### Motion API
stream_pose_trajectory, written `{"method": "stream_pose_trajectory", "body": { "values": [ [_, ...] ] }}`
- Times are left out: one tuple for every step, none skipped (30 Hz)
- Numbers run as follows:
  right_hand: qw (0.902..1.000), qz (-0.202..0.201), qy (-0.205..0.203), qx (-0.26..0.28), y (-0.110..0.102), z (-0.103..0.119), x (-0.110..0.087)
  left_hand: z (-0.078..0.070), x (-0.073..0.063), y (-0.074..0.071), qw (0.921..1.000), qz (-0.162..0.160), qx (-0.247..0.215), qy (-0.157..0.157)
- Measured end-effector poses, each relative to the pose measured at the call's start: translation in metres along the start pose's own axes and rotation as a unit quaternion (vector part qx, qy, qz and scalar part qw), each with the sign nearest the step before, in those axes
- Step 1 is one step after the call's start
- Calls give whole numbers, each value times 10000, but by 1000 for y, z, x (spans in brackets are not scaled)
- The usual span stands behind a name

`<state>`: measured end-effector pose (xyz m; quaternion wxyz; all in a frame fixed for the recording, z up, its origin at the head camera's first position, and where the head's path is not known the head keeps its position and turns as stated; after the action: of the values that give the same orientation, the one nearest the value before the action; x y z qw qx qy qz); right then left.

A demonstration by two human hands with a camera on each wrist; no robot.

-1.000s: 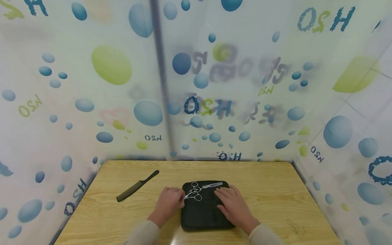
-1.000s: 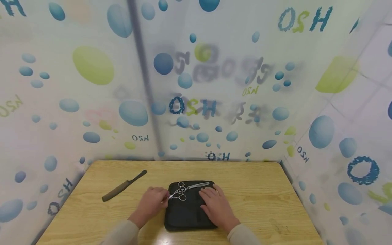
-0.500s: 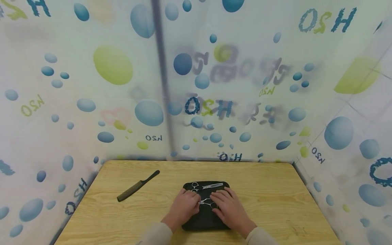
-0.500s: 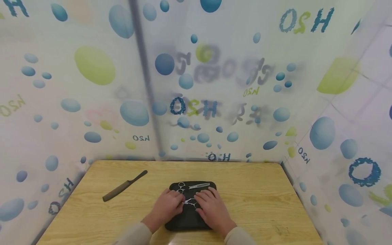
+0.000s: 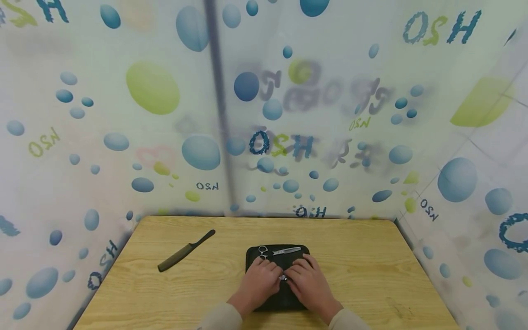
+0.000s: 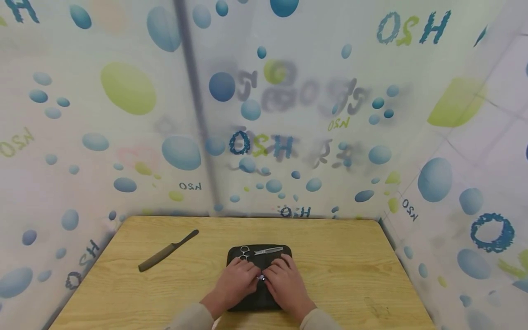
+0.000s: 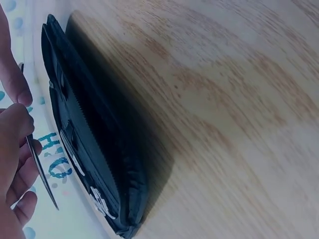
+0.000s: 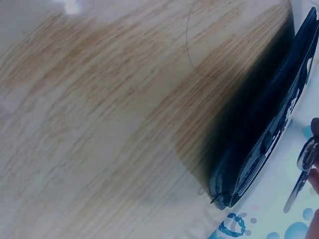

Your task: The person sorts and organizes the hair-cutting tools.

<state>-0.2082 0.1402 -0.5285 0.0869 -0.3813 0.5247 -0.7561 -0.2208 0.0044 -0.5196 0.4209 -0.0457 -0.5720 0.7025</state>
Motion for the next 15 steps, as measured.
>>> {"method": "stream_pose_trajectory", "body": {
  "values": [
    [10000,-10,-3,-21,0,0,0,-1,0,1,10000,31,7,9],
    [10000,-22,-8,-42,0,0,0,-1,0,1,10000,55,14,18],
    [10000,-34,-12,-62,0,1,0,-2,-1,1,10000,81,3,21],
    [10000,-27,5,-87,1,1,0,-2,-1,2,9999,106,2,33],
    [10000,-20,22,-95,0,1,0,-2,-1,2,9999,132,-5,44],
    [9999,-8,37,-110,1,1,1,-3,-1,3,9999,154,-29,54],
    [9999,21,64,-122,0,2,1,-3,-1,3,9998,193,-48,58],
    [9999,57,95,-132,1,2,1,-3,-1,3,9997,232,-68,59],
    [9998,105,127,-138,1,2,1,-3,-1,3,9996,276,-85,64],
    [9996,156,161,-146,1,2,1,-3,0,3,9994,319,-103,68],
    [9996,192,176,-146,1,3,1,-3,0,3,9992,359,-130,68],
    [9994,230,182,-162,1,3,2,-3,0,3,9991,398,-147,68],
    [9994,252,185,-174,1,3,2,-3,0,3,9989,434,-164,67],
    [9993,272,180,-188,2,3,2,-3,0,3,9988,457,-186,66],
    [9992,283,179,-199,2,3,2,-3,0,3,9987,457,-209,65]
  ]
}}
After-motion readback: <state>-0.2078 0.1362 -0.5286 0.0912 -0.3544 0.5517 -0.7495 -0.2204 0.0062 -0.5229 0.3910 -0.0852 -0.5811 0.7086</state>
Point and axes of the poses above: each hand's wrist, its own x-axis towards the middle knuckle, its own y-axis out of the palm, z = x × y, the point moved 5 cm from there along x, towards the middle knuckle, and after that the axes turned 13 degrees about x, right-handed, at the moved point
